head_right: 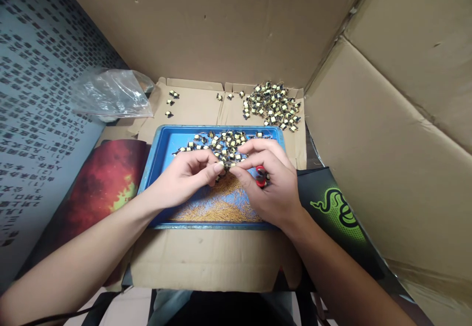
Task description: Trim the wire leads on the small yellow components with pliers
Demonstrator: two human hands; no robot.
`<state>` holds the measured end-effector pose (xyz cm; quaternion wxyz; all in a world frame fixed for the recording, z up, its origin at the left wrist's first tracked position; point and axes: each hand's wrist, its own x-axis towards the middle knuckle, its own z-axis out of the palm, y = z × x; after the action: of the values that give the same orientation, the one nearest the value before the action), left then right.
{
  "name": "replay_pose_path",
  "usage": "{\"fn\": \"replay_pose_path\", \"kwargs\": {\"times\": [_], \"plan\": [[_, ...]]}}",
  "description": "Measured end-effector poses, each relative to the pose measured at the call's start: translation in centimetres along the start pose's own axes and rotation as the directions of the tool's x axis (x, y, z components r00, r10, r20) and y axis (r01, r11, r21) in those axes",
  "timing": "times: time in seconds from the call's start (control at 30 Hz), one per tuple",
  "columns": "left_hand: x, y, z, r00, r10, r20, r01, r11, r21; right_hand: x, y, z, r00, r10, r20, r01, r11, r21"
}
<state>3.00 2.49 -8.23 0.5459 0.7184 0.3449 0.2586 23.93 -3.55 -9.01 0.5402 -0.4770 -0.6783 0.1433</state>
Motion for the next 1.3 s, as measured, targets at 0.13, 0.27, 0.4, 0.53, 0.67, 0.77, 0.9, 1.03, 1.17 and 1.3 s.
{"fn": "replay_pose_path", "kwargs": {"times": [0.13, 0.27, 0.4, 0.53, 0.67, 0.77, 0.9, 1.03, 1.17, 1.3], "plan": [[-0.1, -0.3, 0.1, 1.000, 0.003, 0.006, -0.003, 1.000, 0.028, 0.0, 0.1, 0.2, 1.000, 0.010, -0.012, -0.009, 1.000, 0.028], [-0.1, 0.0, 0.1, 0.999, 0.018, 0.037, -0.018, 1.000, 0.002, 0.1, 0.1, 0.1, 0.970, 0.242, 0.027, -0.244, 0.961, 0.129], [-0.1, 0.5, 0.0, 0.997, 0.030, 0.067, -0.024, 0.996, -0.086, 0.4, 0.3, -0.3, 0.882, 0.421, 0.212, -0.469, 0.826, 0.312], [-0.1, 0.6, -0.1, 0.994, 0.071, 0.078, -0.056, 0.983, -0.175, 0.4, 0.4, -0.3, 0.856, 0.417, 0.305, -0.509, 0.779, 0.365], [-0.1, 0.6, -0.3, 0.996, 0.068, 0.055, -0.056, 0.977, -0.204, 0.2, 0.5, -0.2, 0.872, 0.395, 0.289, -0.485, 0.780, 0.396], [-0.1, 0.6, -0.3, 0.997, 0.049, 0.059, -0.037, 0.981, -0.188, 0.0, 0.5, -0.3, 0.876, 0.365, 0.314, -0.477, 0.750, 0.459], [-0.1, 0.7, -0.2, 0.995, 0.060, 0.076, -0.044, 0.980, -0.194, 0.1, 0.2, -0.2, 0.877, 0.384, 0.290, -0.472, 0.805, 0.359], [0.0, 0.8, -0.1, 0.995, 0.043, 0.090, -0.027, 0.985, -0.170, 0.3, -0.1, 0.0, 0.932, 0.298, 0.206, -0.348, 0.895, 0.277], [0.0, 0.8, 0.0, 0.996, 0.013, 0.092, 0.000, 0.990, -0.143, 0.4, -0.2, 0.2, 0.935, 0.302, 0.185, -0.340, 0.911, 0.234], [0.0, 0.9, 0.0, 0.997, -0.010, 0.081, 0.017, 0.996, -0.086, 0.6, -0.4, 0.2, 0.895, 0.376, 0.239, -0.426, 0.880, 0.210]]}}
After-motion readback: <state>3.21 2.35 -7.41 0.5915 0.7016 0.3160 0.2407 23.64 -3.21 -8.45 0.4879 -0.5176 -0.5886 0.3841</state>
